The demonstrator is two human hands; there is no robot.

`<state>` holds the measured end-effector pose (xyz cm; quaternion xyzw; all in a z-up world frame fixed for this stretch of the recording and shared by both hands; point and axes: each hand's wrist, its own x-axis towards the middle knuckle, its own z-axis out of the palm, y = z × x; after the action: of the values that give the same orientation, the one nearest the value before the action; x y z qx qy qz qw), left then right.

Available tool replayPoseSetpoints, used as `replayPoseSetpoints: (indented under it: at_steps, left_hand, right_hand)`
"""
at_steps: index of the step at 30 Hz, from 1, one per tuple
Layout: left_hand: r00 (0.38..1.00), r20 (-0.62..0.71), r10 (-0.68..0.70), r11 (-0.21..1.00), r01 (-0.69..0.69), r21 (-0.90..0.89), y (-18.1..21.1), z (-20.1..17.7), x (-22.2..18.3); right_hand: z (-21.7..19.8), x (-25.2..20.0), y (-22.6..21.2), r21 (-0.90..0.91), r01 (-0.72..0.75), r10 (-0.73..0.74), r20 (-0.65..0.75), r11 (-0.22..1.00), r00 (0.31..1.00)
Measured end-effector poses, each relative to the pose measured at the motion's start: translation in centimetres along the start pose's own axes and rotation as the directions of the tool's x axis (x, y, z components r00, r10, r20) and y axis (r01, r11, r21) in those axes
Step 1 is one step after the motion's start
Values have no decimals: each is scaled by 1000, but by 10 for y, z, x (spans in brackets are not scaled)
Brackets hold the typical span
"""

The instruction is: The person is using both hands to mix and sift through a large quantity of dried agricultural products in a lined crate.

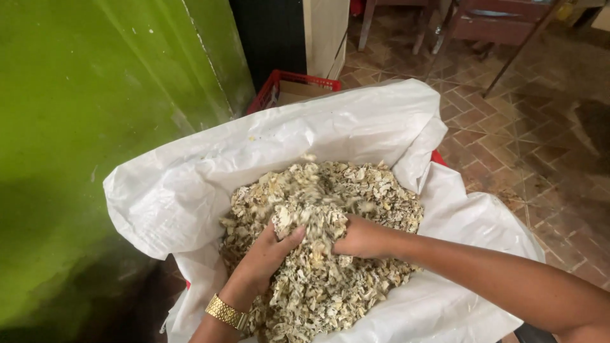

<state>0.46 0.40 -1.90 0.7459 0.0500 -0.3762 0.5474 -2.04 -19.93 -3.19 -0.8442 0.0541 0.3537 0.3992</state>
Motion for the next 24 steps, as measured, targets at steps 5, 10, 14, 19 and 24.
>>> replayPoseSetpoints:
  at_steps: [5, 10, 14, 19, 24]
  left_hand:
    - [999, -46, 24, 1000, -23, 21, -33, -10, 23]
    - [995, -79, 58, 995, -51, 86, -56, -23, 51]
    - [988, -107, 110, 983, -92, 156, -69, -27, 69]
    - [977, -127, 171, 963, -138, 232, -81, -37, 84]
    - [960, -148, 238, 930, -181, 320, -93, -38, 98]
  right_hand:
    - [-8, 0, 8, 225, -53, 71, -72, 973, 995]
    - [-24, -4, 17, 96, 101, -74, -254, 990, 964]
    - [-21, 18, 57, 23, 87, -73, -364, 996, 929]
    - [-13, 5, 22, -108, 256, -278, -433, 961, 858]
    - [-3, 15, 15, -62, 62, -77, -269, 996, 960]
